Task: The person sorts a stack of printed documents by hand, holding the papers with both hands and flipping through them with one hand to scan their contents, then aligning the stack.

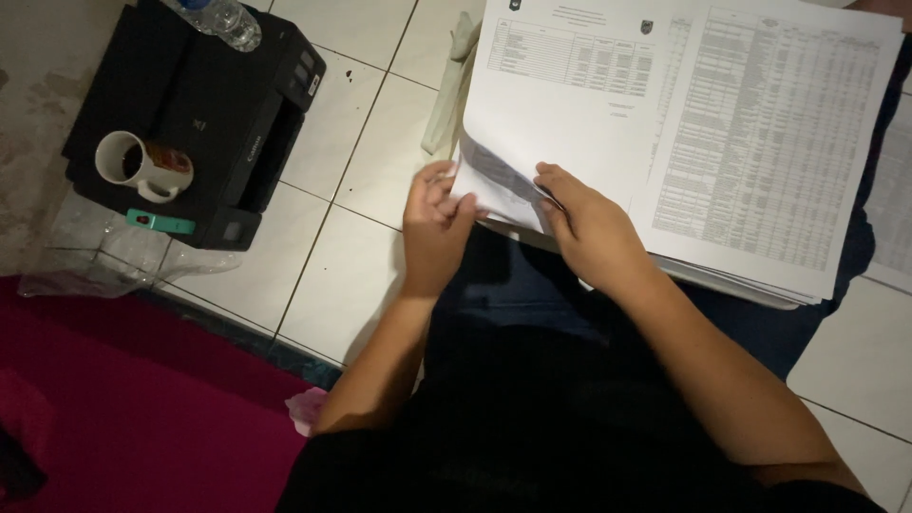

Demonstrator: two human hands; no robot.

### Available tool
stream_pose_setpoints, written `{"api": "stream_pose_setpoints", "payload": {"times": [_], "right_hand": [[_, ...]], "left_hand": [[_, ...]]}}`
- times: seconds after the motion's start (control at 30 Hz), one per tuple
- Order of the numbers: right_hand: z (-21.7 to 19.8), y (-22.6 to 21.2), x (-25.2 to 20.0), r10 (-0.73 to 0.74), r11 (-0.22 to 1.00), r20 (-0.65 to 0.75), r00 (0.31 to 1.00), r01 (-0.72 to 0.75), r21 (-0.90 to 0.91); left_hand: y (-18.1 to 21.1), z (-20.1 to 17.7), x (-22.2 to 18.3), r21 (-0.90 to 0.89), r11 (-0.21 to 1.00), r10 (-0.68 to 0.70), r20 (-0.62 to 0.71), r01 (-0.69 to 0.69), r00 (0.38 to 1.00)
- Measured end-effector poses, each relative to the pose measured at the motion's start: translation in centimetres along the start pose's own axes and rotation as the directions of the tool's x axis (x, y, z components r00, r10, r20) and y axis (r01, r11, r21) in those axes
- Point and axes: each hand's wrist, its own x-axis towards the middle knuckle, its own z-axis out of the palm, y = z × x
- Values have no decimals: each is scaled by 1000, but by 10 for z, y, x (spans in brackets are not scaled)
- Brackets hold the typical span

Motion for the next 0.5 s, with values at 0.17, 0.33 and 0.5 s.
{"api": "stream_pose_setpoints", "payload": {"times": [0.17,0.33,0.5], "right_hand": [[5,7,0,5,999,3,1000,-5,-33],[47,37,-5,-190,960,-137,972,155,-232],[68,54,-2,-470,834,-270,840,324,-446]], "left_hand": [[0,-14,10,476,875,227,-244,-88,943],[-10,-13,12,252,949,-100,-331,191,938],[-66,-3,-5,-235,958,-245,-366,165,898]]}}
